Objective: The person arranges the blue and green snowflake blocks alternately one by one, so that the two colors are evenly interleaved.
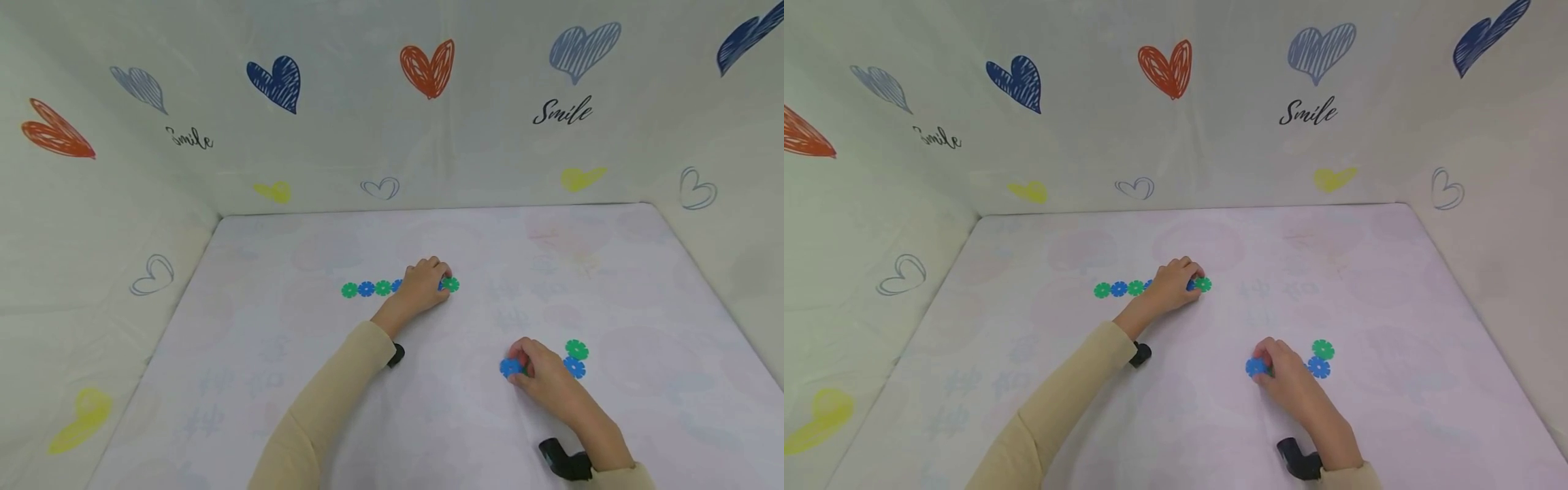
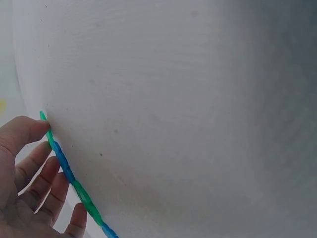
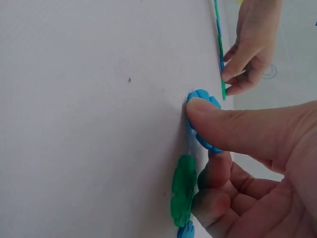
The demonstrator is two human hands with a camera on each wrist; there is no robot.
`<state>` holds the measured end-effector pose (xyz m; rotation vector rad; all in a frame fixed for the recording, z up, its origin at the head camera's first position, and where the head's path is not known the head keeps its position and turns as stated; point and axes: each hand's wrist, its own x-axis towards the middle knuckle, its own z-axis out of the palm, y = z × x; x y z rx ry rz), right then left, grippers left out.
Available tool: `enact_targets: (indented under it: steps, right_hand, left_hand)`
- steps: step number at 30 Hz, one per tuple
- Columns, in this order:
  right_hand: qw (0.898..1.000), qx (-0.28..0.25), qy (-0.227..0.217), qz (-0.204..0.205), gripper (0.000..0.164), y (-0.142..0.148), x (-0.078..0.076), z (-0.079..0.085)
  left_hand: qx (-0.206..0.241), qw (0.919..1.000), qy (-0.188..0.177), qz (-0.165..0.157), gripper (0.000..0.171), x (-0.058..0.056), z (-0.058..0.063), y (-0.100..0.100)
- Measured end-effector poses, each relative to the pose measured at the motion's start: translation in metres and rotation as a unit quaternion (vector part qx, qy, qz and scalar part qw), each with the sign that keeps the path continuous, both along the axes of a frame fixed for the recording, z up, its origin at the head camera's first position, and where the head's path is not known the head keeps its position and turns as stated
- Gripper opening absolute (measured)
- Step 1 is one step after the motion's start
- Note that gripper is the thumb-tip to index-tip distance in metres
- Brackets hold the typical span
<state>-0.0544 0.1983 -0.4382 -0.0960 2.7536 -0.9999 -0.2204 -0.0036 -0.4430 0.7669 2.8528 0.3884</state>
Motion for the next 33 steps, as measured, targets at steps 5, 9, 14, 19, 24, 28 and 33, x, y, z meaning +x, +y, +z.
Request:
enact_targets:
  steps: [5,9,14,19,24,28,33]
  right_hand:
    - [1.0,-0.017,0.026,0.004,0.022,0.0,-0.007,0.001]
    - [0.998,-0.057,0.037,0.011,0.017,0.003,-0.018,0.001]
    - [0.995,-0.091,0.038,0.001,0.014,0.006,-0.039,0.0]
    - [0.995,-0.101,0.023,-0.006,0.014,0.004,-0.063,-0.003]
    - [0.994,-0.104,0.0,-0.01,0.015,-0.001,-0.084,-0.005]
    - [0.995,-0.096,-0.006,-0.023,0.016,-0.005,-0.098,-0.005]
    - [0.995,-0.087,0.001,-0.039,0.017,-0.011,-0.112,-0.006]
  left_hand:
    - [0.001,1.0,0.003,-0.004,0.031,0.0,0.001,0.0]
    - [0.002,1.0,0.005,-0.005,0.031,0.0,0.001,0.0]
    - [-0.001,1.0,0.008,-0.005,0.031,0.0,0.001,0.0]
    - [-0.005,0.9999,0.011,-0.004,0.031,0.0,0.001,0.0]
    - [-0.005,0.9999,0.012,-0.003,0.031,0.001,0.001,0.0]
    - [-0.007,0.9999,0.012,-0.003,0.031,0.001,0.002,0.0]
    - [-0.011,0.9998,0.014,-0.004,0.031,0.001,0.002,0.0]
